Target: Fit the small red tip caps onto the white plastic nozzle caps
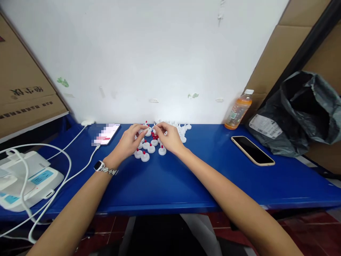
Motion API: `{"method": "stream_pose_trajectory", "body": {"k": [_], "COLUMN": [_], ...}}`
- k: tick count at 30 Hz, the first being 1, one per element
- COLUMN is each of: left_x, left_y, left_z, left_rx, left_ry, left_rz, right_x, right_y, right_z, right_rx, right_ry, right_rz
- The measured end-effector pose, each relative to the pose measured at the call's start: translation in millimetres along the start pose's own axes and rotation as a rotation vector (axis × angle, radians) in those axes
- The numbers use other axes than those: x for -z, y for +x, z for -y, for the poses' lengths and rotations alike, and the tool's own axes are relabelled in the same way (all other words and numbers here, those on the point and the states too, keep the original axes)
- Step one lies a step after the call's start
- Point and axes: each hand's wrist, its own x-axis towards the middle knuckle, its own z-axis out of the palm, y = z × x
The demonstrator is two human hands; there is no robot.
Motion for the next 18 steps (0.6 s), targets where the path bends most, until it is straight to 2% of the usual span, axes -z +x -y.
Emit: {"method": "stream_pose_trajectory", "body": {"k": [2,4,8,13,18], "left_x": [3.9,4.6,-4.4,-16.5,-12.3], "left_y": [0,0,-1,-1,0], "left_z": [3,6,10,11,9], "left_rx": [0.056,0.102,0.143,0.163,0.237], "left_ry": [-0.04,-0.077,-0.116,-0.18,-0.308], "left_rz": [-0.036,-0.065,-0.063,-0.059,-0.019], "right_x": [6,9,2,-2,8], "right_y": [0,1,6,7,7], "right_z": [-5,-12,-18,-18,-26], "right_rx": [0.02,0.057,0.086,0.079,0.026], "right_ry": [-0.196,-0.392,-0.619,-0.634,-0.603], "right_rz": [-0.009,0.039,0.152,0.177,0.203]}}
